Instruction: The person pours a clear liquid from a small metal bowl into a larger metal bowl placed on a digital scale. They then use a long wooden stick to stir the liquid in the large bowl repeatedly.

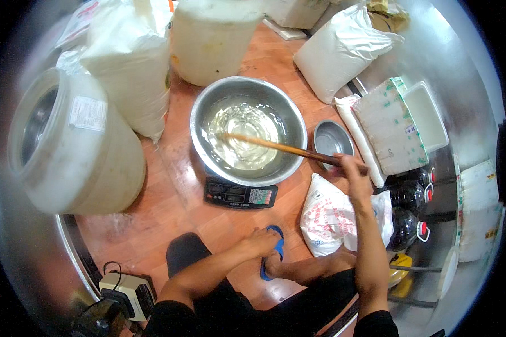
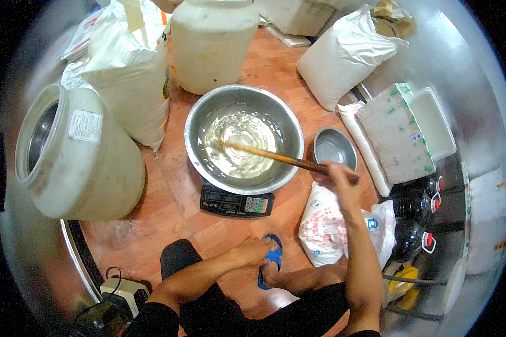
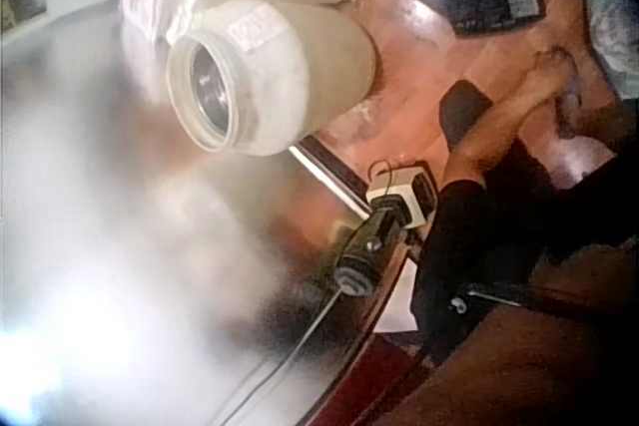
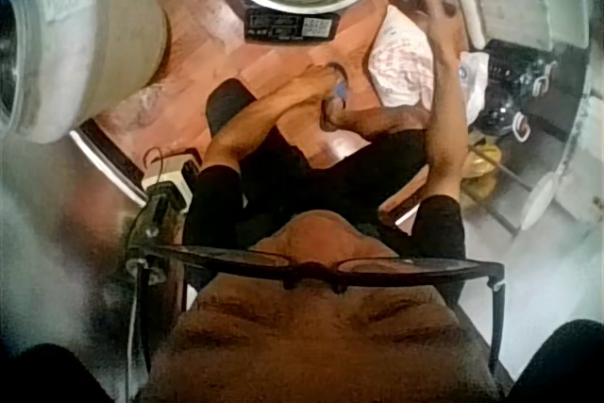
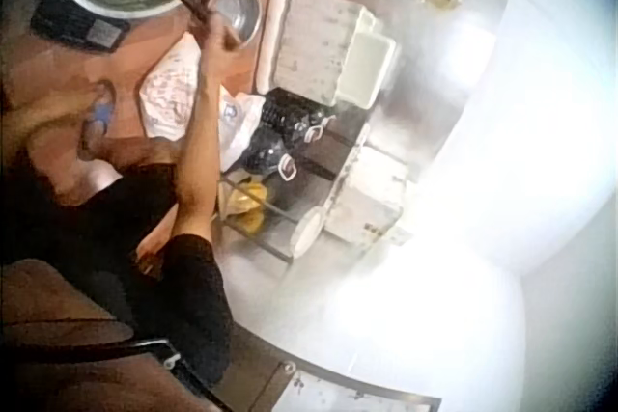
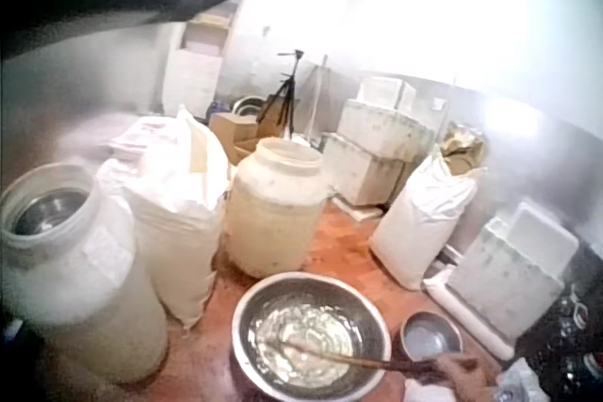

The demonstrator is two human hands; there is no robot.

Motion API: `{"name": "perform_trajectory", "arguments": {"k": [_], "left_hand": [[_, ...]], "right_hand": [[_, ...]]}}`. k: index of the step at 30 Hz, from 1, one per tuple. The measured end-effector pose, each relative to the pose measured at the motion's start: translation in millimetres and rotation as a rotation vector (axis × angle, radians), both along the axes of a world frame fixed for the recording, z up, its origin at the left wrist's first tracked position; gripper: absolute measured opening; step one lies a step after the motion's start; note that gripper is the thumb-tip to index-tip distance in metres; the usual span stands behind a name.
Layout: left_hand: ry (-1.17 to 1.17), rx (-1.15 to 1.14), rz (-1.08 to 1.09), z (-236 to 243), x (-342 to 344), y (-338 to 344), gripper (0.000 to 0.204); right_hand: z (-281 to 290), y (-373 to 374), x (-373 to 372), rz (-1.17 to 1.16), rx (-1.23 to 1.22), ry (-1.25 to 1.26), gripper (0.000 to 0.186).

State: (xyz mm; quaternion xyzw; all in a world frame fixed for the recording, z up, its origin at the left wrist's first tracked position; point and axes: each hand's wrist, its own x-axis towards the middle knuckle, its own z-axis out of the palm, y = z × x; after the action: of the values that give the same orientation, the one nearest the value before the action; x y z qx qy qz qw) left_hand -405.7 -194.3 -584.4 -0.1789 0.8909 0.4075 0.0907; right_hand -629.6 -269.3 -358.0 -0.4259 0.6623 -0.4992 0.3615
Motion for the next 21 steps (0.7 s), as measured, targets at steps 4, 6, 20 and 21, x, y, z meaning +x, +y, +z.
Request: {"name": "perform_trajectory", "arguments": {"k": [4,6,20,21], "left_hand": [[0.031,0.022,0.106,-24,-5,11,0.064],[0.045,0.005,0.085,-14,-5,9,0.064],[-0.095,0.025,-0.033,16,1,-2,0.07],[-0.118,0.035,-0.039,20,2,-3,0.071]], "right_hand": [[26,7,-33,-0.347,-0.219,0.301,0.04],[32,12,-40,-0.358,-0.269,0.372,0.04],[12,9,-33,-0.163,-0.148,0.253,0.039],[23,11,-37,-0.278,-0.136,0.311,0.039]]}}
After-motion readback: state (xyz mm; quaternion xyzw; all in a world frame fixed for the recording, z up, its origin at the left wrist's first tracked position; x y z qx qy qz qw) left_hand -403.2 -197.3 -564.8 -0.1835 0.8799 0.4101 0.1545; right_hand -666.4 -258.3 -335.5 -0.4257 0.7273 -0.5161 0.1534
